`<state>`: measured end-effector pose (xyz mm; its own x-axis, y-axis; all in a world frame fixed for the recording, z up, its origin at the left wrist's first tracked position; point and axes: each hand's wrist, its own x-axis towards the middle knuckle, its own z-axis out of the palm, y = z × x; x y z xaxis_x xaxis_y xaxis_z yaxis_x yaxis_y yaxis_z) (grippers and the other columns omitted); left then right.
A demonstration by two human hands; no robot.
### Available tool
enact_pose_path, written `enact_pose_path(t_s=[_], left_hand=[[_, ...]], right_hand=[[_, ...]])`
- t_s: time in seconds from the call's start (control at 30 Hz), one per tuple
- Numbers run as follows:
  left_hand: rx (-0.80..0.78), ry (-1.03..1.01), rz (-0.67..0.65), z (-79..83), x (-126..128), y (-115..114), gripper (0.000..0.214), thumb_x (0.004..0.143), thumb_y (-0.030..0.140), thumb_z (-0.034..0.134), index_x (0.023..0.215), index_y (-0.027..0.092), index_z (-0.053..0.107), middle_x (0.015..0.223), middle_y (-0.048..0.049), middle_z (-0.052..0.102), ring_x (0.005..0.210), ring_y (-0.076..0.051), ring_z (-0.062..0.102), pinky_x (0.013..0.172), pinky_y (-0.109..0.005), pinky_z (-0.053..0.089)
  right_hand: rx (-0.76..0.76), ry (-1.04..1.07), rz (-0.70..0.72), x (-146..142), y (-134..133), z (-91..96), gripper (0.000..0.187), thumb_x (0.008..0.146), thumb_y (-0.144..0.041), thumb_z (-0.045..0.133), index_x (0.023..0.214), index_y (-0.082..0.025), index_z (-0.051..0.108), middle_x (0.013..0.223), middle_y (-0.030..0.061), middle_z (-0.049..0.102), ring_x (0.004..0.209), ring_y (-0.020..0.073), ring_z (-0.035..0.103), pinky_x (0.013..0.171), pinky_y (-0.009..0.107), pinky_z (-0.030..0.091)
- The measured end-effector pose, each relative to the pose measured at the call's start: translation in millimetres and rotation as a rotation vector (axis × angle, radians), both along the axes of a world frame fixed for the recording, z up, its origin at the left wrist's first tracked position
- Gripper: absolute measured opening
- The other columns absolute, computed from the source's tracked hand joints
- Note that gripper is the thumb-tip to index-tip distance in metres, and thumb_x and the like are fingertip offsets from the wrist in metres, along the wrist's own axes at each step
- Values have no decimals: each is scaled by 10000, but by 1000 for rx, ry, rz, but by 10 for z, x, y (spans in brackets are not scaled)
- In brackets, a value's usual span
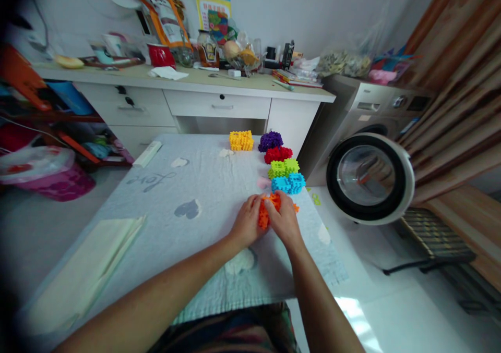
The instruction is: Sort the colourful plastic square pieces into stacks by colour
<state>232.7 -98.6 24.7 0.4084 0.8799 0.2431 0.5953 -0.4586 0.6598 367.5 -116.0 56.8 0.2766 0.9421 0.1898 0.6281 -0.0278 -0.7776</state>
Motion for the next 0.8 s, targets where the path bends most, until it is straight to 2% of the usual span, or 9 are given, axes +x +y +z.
enact_pose_path(t_s=[0.13,0.27,0.4,0.5,0.6,0.7,0.8], left_hand=[[-13,-47,76,100,-427,148,844,713,345,762,1444,191,371,1393,-166,520,1285,-295,536,1060,-430,458],[-149,-3,242,216,-885,345,991,686,451,808,1495,186,301,1282,-148,638,1162,-284,634,955,-392,505],[-220,83,382,314,-1209,478,986,764,506,742,1537,201,212,1177,-130,704,1056,-279,687,833,-347,507],[-230,165,458,367,-1362,518,980,792,591,684,1540,178,203,1160,-151,709,1050,-300,692,818,-349,501],[-229,199,490,377,-1467,553,922,821,627,625,1526,169,247,1163,-164,700,1072,-307,682,853,-374,507],[-168,157,488,322,-1520,610,901,812,519,667,1526,152,257,1274,-186,635,1169,-301,633,952,-406,499],[-36,74,454,232,-1497,657,922,763,379,713,1528,138,259,1415,-199,506,1316,-291,521,1075,-425,441]], right_hand=[[20,56,165,-288,191,24,551,891,-535,543,1314,-183,577,1322,151,623,1242,288,562,1099,508,403],[-33,91,332,-624,461,28,580,906,-431,548,1414,-158,496,1431,170,547,1323,281,506,1128,492,384],[15,100,441,-770,583,105,569,903,-350,543,1454,-236,456,1481,134,506,1266,263,545,1029,471,477],[58,11,411,-583,520,203,458,897,-316,535,1348,-236,553,1370,123,583,1116,232,616,925,413,526],[11,-244,272,-185,366,256,316,891,-289,541,1162,-174,654,1162,131,673,1029,242,634,929,409,505],[-128,-570,109,221,175,214,279,898,-277,542,1103,-151,684,1090,153,686,1054,282,619,975,432,453],[-336,-751,18,440,15,108,318,907,-289,542,1155,-134,667,1074,173,670,1007,296,624,919,417,452]])
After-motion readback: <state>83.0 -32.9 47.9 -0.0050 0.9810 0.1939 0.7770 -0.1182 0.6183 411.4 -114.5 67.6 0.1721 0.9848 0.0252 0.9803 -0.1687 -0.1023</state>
